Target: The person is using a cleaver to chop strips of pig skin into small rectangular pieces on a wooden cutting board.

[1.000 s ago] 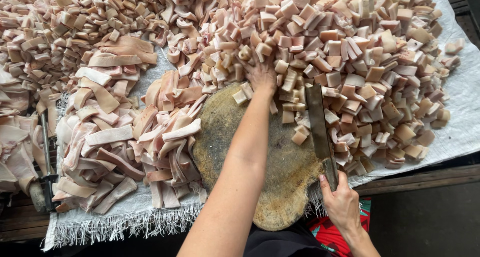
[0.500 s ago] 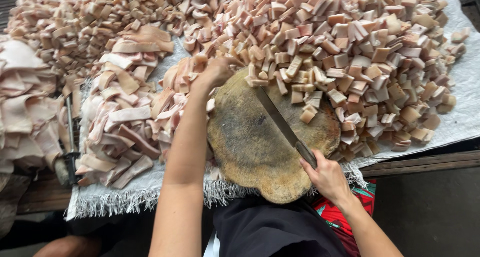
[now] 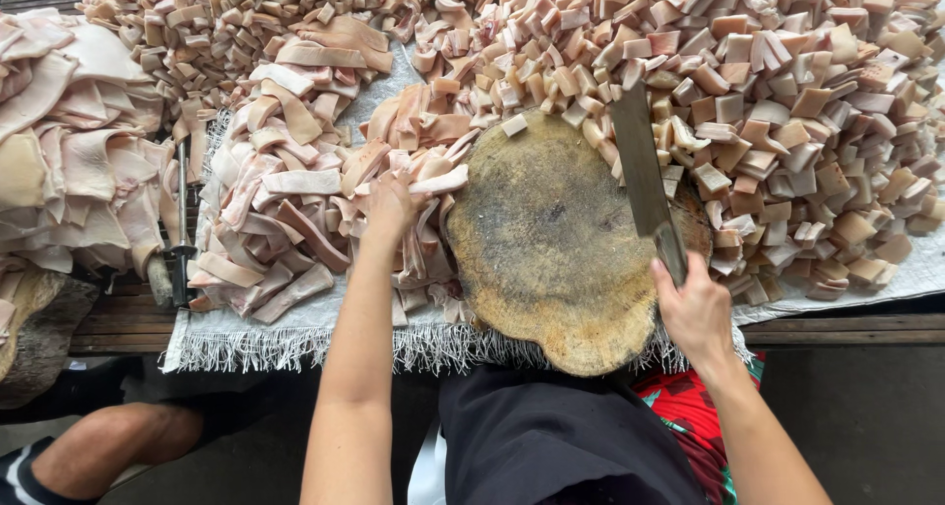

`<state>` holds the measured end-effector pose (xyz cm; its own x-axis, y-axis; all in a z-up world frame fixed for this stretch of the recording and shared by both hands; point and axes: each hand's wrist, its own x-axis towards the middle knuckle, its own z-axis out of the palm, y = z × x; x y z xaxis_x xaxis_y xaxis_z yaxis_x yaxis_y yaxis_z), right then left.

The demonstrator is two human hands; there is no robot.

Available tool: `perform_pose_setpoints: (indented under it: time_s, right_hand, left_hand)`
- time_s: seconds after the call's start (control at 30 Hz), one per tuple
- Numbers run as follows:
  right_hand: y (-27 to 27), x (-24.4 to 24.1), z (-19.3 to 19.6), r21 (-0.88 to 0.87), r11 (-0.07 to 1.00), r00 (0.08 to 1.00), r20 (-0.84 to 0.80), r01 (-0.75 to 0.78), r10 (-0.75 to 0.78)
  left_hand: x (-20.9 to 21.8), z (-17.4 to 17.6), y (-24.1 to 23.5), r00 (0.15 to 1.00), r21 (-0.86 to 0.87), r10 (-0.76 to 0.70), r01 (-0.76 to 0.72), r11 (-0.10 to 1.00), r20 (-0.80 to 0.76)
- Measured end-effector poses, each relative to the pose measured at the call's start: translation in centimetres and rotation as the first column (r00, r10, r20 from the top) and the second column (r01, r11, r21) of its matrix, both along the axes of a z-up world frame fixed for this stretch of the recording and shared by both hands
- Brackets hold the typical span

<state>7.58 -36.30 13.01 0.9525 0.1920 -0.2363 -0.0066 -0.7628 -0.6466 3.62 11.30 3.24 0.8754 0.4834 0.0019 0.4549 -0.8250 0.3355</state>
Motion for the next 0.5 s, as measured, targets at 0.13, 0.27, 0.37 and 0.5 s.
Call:
perform_pose_setpoints:
  time_s: [0.13, 0.27, 0.37, 0.5]
  right_hand:
    - [-3.2, -4.1, -1.2, -0.084, 0.996, 0.995, -0.097, -0.008, 0.000]
    - [-3.4, -5.5, -3.9, -0.088, 0.994, 0.996, -0.070, -0.068, 0.062]
    - [-3.4, -5.0, -4.0, -0.128, 0.988, 0.991, -0.110, -0.084, 0.070]
    - [-3.3, -4.8, -2.7, -0.053, 0.999, 0.969, -0.248, -0.012, -0.001]
  left_hand:
    - [-0.5, -1.2, -2.1, 0.975, 0.022, -0.037, 0.033, 0.999, 0.219]
    - [-0.2, 2.6, -4.7, 0.972, -0.501, 0.196, -0.236, 0.833, -0.131]
    - [-0.8, 5.0, -9.2, 0.986, -0.810, 0.168, -0.093, 0.579, 0.006]
    - [-1.9, 4.3, -16.7, 0.999, -0.893, 0.051, -0.006, 0.450, 0.019]
